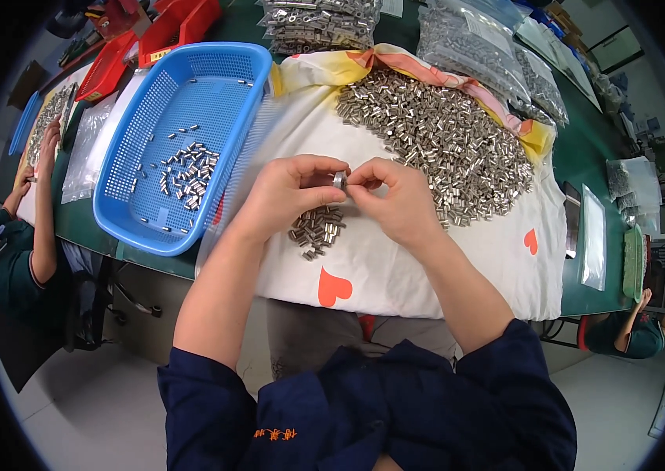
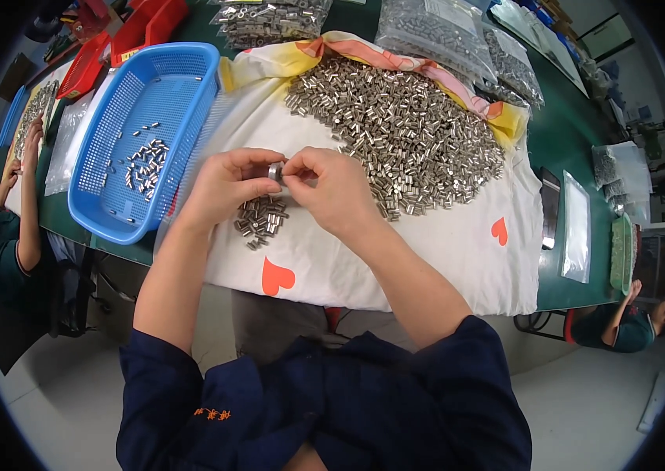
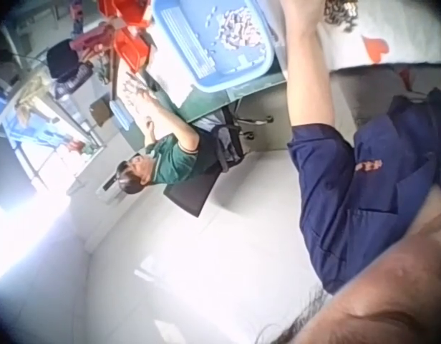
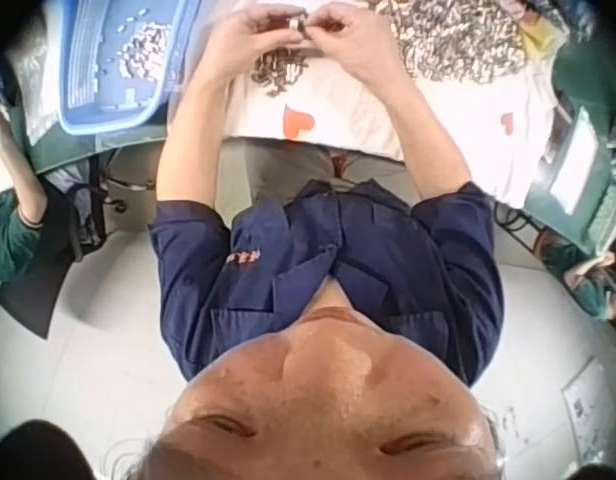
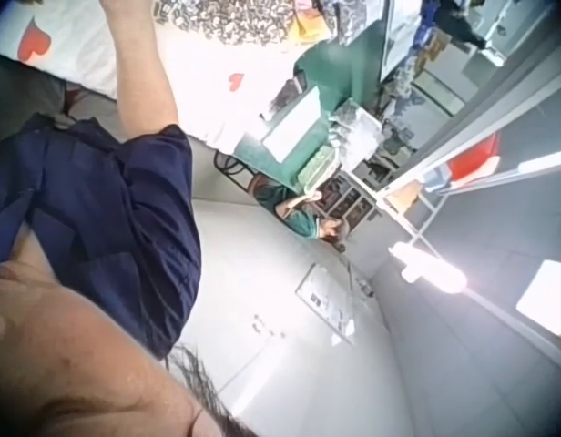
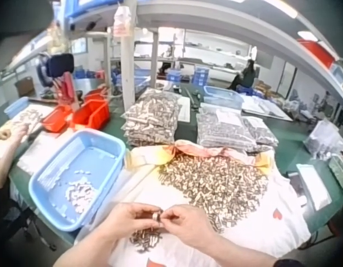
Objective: Assembling small metal pins or components into a circular metal housing at a workbench.
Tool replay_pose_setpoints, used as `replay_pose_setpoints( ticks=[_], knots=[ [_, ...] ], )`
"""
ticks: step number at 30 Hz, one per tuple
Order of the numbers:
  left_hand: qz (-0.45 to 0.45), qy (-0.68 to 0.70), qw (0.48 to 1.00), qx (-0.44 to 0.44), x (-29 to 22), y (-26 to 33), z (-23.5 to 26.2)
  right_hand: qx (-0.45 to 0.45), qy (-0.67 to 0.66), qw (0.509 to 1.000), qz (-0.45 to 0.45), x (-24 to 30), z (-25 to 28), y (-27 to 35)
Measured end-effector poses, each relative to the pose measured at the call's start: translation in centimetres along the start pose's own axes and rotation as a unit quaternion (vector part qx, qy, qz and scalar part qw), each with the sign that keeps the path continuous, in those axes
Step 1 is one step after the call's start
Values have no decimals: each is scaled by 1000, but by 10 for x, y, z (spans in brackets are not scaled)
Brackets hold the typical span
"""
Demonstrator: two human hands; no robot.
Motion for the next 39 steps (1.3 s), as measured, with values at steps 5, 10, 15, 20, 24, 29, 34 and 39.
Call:
replay_pose_setpoints(
  ticks=[5,10,15,20,24,29,34,39],
  knots=[
    [-16,-45,999,-16,-2,1,2,-112,264,939,191,44,-3,13],
    [-11,-22,1000,-14,-3,0,2,-35,100,991,83,20,8,3],
    [-6,-16,1000,-7,-5,0,-2,-12,20,1000,19,2,3,-2],
    [5,-165,986,15,-10,3,-8,-162,204,963,75,4,59,0],
    [-29,-196,979,38,-16,2,-17,-150,379,911,65,3,56,-10],
    [-18,-188,982,29,-19,4,-14,-86,470,878,-6,-4,36,-7],
    [-16,-167,985,38,-15,2,-15,-95,439,893,-4,-7,41,-13],
    [-3,-152,988,36,-11,2,-12,-154,449,878,61,7,40,-10]
  ],
)
Point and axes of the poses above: each hand's wrist, its own y-axis away from the middle knuckle, its own z-axis out of the back of the hand, x = y × z, the point moved 10 cm from there along -y, towards the middle knuckle, and after that the axes turned 9 degrees about x, right-handed, at the moved point
